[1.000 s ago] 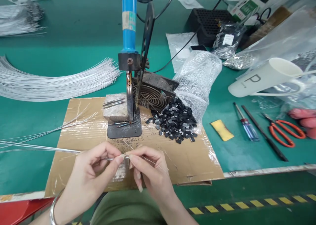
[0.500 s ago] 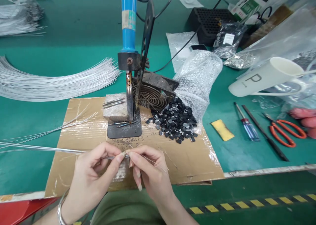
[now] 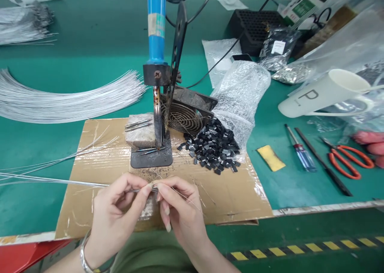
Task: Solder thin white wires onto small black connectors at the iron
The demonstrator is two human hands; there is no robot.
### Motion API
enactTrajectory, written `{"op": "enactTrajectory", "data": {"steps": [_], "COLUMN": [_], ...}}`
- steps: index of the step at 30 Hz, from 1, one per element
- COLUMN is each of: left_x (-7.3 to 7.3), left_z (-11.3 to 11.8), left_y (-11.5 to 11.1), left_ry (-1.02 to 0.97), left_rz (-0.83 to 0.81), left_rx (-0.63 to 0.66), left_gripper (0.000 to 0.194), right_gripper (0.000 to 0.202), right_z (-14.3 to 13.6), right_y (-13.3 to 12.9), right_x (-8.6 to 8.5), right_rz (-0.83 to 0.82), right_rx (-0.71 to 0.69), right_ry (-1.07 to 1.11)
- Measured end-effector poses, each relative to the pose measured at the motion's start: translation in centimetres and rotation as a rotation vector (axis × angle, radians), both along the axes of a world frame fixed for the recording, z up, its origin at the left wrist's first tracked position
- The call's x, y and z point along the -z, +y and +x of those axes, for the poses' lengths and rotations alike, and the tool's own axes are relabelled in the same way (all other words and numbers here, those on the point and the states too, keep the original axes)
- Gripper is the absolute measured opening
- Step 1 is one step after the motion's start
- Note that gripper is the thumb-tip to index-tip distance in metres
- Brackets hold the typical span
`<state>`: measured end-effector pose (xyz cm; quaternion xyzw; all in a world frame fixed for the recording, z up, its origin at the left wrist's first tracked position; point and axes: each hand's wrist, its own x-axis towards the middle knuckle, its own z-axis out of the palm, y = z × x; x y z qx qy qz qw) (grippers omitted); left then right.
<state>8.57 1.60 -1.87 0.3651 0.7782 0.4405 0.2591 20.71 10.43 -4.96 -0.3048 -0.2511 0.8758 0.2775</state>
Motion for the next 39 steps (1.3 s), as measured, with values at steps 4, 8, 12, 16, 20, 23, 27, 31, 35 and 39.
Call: {"op": "enactTrajectory", "data": {"steps": [4, 8, 12, 16, 20, 23, 27, 31, 35, 39], "left_x": [-0.3, -0.6, -0.6, -0.1, 0.4, 0.6, 0.5, 0.3, 0.0, -0.6], "left_z": [0.0, -0.1, 0.0, 0.1, 0.2, 0.4, 0.4, 0.5, 0.5, 0.5], "left_y": [0.6, 1.0, 0.8, 0.5, 0.3, 0.3, 0.6, 0.8, 0.9, 1.6], "left_ry": [-0.046, -0.09, -0.087, -0.068, -0.024, -0.018, -0.041, -0.049, -0.071, -0.101], "left_rz": [0.027, 0.045, 0.016, 0.022, 0.035, 0.07, 0.09, 0.101, 0.125, 0.154], "left_rx": [0.004, 0.005, 0.012, 0.015, 0.009, -0.003, -0.004, -0.007, 0.0, -0.021], "left_gripper": [0.02, 0.02, 0.018, 0.018, 0.018, 0.017, 0.015, 0.013, 0.014, 0.014], "right_gripper": [0.024, 0.024, 0.026, 0.026, 0.027, 0.027, 0.025, 0.025, 0.027, 0.028], "right_z": [0.1, 0.3, 0.4, 0.3, 0.0, -0.1, -0.1, -0.1, -0.3, -0.1], "right_y": [0.1, 0.3, 0.5, 0.5, 0.2, 0.1, -0.1, -0.2, -0.1, 0.1], "right_x": [0.2, 0.4, 0.5, 0.5, 0.4, 0.3, 0.3, 0.3, 0.4, 0.5], "right_rz": [0.03, 0.04, 0.04, 0.029, 0.016, 0.023, 0.018, 0.012, 0.011, 0.035], "right_rx": [-0.01, -0.039, -0.049, -0.033, 0.013, 0.034, 0.045, 0.047, 0.05, 0.025], "right_ry": [0.015, 0.04, 0.046, 0.051, 0.04, 0.028, 0.024, 0.039, 0.04, 0.022]}}
